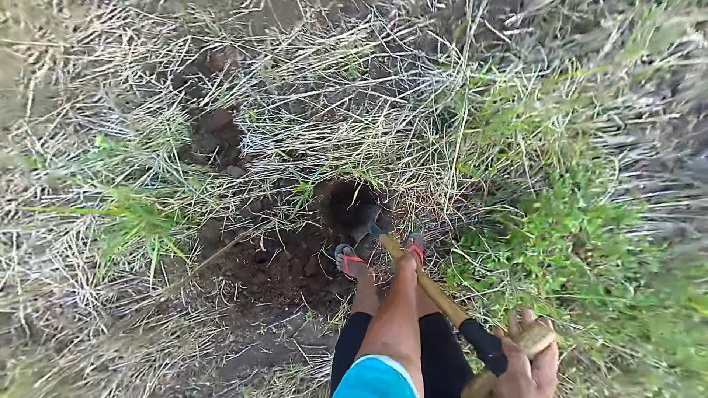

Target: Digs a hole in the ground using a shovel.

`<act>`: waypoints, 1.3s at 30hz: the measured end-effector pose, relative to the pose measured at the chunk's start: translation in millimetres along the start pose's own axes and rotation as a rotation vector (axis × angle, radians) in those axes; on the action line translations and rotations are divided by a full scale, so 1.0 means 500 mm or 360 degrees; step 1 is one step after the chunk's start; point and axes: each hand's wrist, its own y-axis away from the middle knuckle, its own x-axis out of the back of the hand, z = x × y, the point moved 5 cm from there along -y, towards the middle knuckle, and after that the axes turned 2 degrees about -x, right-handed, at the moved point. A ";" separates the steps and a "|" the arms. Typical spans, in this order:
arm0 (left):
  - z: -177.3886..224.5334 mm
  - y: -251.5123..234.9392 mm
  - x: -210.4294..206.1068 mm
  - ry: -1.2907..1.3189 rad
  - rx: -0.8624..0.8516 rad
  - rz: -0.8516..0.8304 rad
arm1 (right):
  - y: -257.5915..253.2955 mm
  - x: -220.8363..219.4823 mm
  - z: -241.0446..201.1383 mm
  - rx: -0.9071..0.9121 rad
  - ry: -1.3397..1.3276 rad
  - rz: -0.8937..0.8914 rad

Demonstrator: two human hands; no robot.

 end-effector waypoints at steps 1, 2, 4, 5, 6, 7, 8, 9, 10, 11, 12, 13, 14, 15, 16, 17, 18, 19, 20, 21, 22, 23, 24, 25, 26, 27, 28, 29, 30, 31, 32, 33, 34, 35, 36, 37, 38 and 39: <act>0.008 -0.020 -0.006 -0.0067 -0.0003 0.0011 | -0.009 0.001 0.011 -0.0011 -0.0099 -0.0044; 0.014 -0.041 -0.016 -0.0129 0.0004 0.0026 | -0.022 0.004 0.018 -0.0001 -0.0158 -0.0078; 0.005 -0.080 -0.039 -0.0286 0.0029 0.0089 | -0.048 0.024 0.040 0.0021 -0.0219 -0.0107; -0.005 -0.099 -0.051 -0.0367 0.0032 0.0115 | -0.061 0.039 0.054 0.0023 -0.0234 -0.0107; -0.013 -0.113 -0.065 -0.0410 0.0031 0.0134 | -0.074 0.053 0.068 0.0018 -0.0251 -0.0107; -0.018 -0.125 -0.078 -0.0449 0.0019 0.0151 | -0.087 0.066 0.083 0.0012 -0.0275 -0.0115; -0.024 -0.134 -0.085 -0.0494 0.0009 0.0174 | -0.096 0.077 0.098 0.0004 -0.0296 -0.0129; -0.025 -0.139 -0.093 -0.0529 0.0001 0.0198 | -0.106 0.087 0.113 0.0002 -0.0315 -0.0141; -0.024 -0.146 -0.103 -0.0548 -0.0010 0.0222 | -0.120 0.095 0.127 0.0006 -0.0344 -0.0158; -0.026 -0.153 -0.114 -0.0547 -0.0006 0.0244 | -0.134 0.106 0.140 0.0009 -0.0363 -0.0171; -0.037 -0.161 -0.123 -0.0534 0.0004 0.0277 | -0.144 0.120 0.153 0.0004 -0.0360 -0.0172; -0.050 -0.168 -0.131 -0.0527 0.0017 0.0306 | -0.151 0.134 0.170 -0.0008 -0.0354 -0.0162; -0.060 -0.173 -0.141 -0.0515 0.0017 0.0332 | -0.159 0.148 0.190 -0.0014 -0.0356 -0.0149; -0.070 -0.177 -0.151 -0.0506 0.0009 0.0351 | -0.168 0.163 0.211 -0.0020 -0.0354 -0.0136; -0.078 -0.181 -0.164 -0.0502 -0.0013 0.0368 | -0.181 0.177 0.233 -0.0019 -0.0356 -0.0121; -0.081 -0.188 -0.180 -0.0498 -0.0037 0.0378 | -0.199 0.190 0.254 -0.0017 -0.0366 -0.0103; -0.088 -0.197 -0.194 -0.0495 -0.0060 0.0390 | -0.215 0.202 0.273 -0.0016 -0.0365 -0.0092; -0.102 -0.206 -0.201 -0.0490 -0.0073 0.0399 | -0.222 0.215 0.289 -0.0024 -0.0344 -0.0088; -0.116 -0.216 -0.206 -0.0478 -0.0089 0.0415 | -0.227 0.226 0.307 -0.0029 -0.0332 -0.0090; -0.124 -0.227 -0.213 -0.0478 -0.0109 0.0433 | -0.234 0.236 0.325 -0.0032 -0.0343 -0.0097; -0.129 -0.236 -0.221 -0.0490 -0.0124 0.0446 | -0.243 0.245 0.345 -0.0031 -0.0358 -0.0104; -0.133 -0.243 -0.230 -0.0506 -0.0135 0.0460 | -0.252 0.253 0.364 -0.0032 -0.0376 -0.0113; -0.139 -0.246 -0.236 -0.0525 -0.0143 0.0480 | -0.257 0.261 0.381 -0.0035 -0.0384 -0.0125; -0.146 -0.249 -0.240 -0.0545 -0.0147 0.0502 | -0.262 0.268 0.397 -0.0032 -0.0389 -0.0137; -0.152 -0.253 -0.245 -0.0549 -0.0156 0.0524 | -0.269 0.274 0.413 -0.0023 -0.0396 -0.0142; -0.160 -0.261 -0.250 -0.0551 -0.0166 0.0544 | -0.275 0.281 0.428 -0.0018 -0.0403 -0.0134; -0.165 -0.270 -0.257 -0.0563 -0.0182 0.0559 | -0.284 0.287 0.443 -0.0016 -0.0416 -0.0117; -0.166 -0.278 -0.266 -0.0585 -0.0195 0.0568 | -0.294 0.291 0.457 -0.0010 -0.0420 -0.0104; -0.169 -0.286 -0.273 -0.0620 -0.0200 0.0582 | -0.303 0.295 0.473 -0.0021 -0.0429 -0.0098; -0.175 -0.295 -0.274 -0.0649 -0.0205 0.0596 | -0.307 0.299 0.492 -0.0035 -0.0433 -0.0099; -0.182 -0.306 -0.273 -0.0675 -0.0214 0.0611 | -0.312 0.302 0.514 -0.0051 -0.0428 -0.0099; -0.180 -0.319 -0.284 -0.0677 -0.0226 0.0615 | -0.329 0.303 0.535 -0.0053 -0.0427 -0.0100; -0.172 -0.333 -0.300 -0.0645 -0.0245 0.0622 | -0.352 0.302 0.555 -0.0045 -0.0423 -0.0119; -0.175 -0.340 -0.305 -0.0624 -0.0247 0.0632 | -0.363 0.305 0.571 -0.0053 -0.0393 -0.0132; -0.187 -0.346 -0.303 -0.0630 -0.0232 0.0655 | -0.363 0.310 0.586 -0.0070 -0.0350 -0.0120; -0.195 -0.353 -0.301 -0.0638 -0.0218 0.0681 | -0.367 0.313 0.600 -0.0074 -0.0319 -0.0091; -0.198 -0.362 -0.305 -0.0636 -0.0204 0.0701 | -0.377 0.313 0.612 -0.0069 -0.0299 -0.0059; -0.198 -0.369 -0.314 -0.0638 -0.0187 0.0714 | -0.390 0.315 0.622 -0.0075 -0.0278 -0.0038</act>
